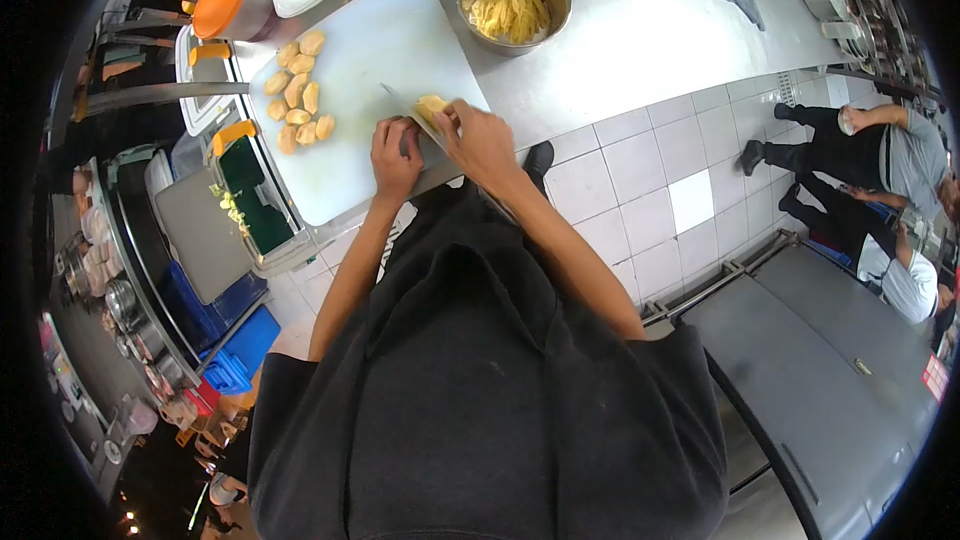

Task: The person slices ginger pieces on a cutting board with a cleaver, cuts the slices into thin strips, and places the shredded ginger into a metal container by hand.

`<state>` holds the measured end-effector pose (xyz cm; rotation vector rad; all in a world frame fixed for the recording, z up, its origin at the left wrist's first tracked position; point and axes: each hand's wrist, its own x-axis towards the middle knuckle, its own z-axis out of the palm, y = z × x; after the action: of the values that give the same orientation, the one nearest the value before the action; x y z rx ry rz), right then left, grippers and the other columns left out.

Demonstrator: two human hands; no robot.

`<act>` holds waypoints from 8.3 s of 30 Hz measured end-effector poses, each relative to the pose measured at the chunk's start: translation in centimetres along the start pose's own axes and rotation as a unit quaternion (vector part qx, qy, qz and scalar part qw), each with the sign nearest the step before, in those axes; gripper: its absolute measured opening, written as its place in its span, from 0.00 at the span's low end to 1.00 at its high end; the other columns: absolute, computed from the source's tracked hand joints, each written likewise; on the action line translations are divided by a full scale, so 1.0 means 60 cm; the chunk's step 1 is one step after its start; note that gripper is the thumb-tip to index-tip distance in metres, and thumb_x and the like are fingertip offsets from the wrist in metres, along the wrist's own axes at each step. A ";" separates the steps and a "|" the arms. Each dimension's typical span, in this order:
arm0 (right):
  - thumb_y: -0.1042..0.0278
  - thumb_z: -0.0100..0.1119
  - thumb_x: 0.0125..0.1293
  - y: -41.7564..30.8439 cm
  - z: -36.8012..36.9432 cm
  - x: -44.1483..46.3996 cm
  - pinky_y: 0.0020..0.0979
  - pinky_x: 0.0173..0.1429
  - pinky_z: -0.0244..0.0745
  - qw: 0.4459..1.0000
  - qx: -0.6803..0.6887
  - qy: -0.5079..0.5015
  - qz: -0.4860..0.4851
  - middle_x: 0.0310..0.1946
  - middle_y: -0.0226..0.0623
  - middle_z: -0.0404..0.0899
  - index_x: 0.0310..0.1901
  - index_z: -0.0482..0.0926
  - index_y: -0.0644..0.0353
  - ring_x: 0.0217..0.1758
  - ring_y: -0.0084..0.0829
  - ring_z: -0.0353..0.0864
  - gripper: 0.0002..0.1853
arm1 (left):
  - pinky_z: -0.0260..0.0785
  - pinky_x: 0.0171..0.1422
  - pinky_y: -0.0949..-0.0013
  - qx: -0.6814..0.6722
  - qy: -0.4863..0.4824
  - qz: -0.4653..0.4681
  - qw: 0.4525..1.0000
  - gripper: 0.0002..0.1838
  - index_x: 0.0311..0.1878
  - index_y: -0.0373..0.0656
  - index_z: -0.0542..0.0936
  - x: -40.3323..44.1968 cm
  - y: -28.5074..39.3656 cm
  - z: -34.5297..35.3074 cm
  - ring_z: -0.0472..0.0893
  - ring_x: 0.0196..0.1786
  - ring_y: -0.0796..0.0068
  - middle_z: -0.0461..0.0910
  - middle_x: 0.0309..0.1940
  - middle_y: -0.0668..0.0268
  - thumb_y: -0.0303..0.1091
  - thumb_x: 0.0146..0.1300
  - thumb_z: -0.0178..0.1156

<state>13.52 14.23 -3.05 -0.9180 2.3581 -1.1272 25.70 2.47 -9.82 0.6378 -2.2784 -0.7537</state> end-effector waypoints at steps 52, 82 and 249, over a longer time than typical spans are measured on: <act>0.74 0.47 0.73 -0.061 -0.085 -0.123 0.62 0.35 0.75 0.939 -0.211 -0.261 0.077 0.27 0.63 0.82 0.49 0.61 0.61 0.32 0.67 0.82 0.08 | 0.74 0.51 0.58 -0.005 -0.012 -0.002 1.000 0.11 0.47 0.44 0.84 0.002 -0.001 -0.014 0.81 0.44 0.56 0.81 0.41 0.60 0.22 0.61 0.63; 0.77 0.53 0.66 0.003 -0.013 -0.119 0.50 0.31 0.82 0.954 -0.223 -0.191 -0.059 0.31 0.55 0.82 0.51 0.63 0.65 0.29 0.57 0.85 0.14 | 0.78 0.43 0.62 -0.105 -0.004 -0.028 0.994 0.11 0.44 0.42 0.84 0.001 -0.004 -0.022 0.85 0.41 0.56 0.83 0.40 0.62 0.16 0.59 0.65; 0.77 0.48 0.71 -0.040 -0.043 -0.092 0.61 0.33 0.74 0.968 -0.139 -0.210 -0.009 0.21 0.64 0.77 0.49 0.60 0.65 0.28 0.67 0.80 0.10 | 0.77 0.46 0.57 -0.064 -0.018 -0.027 0.997 0.08 0.45 0.42 0.82 -0.007 -0.010 -0.014 0.82 0.44 0.57 0.81 0.38 0.62 0.21 0.63 0.61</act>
<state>16.98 18.37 0.71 -1.1440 2.1805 -0.5402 26.75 1.99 -9.87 0.6326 -2.2326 -0.9364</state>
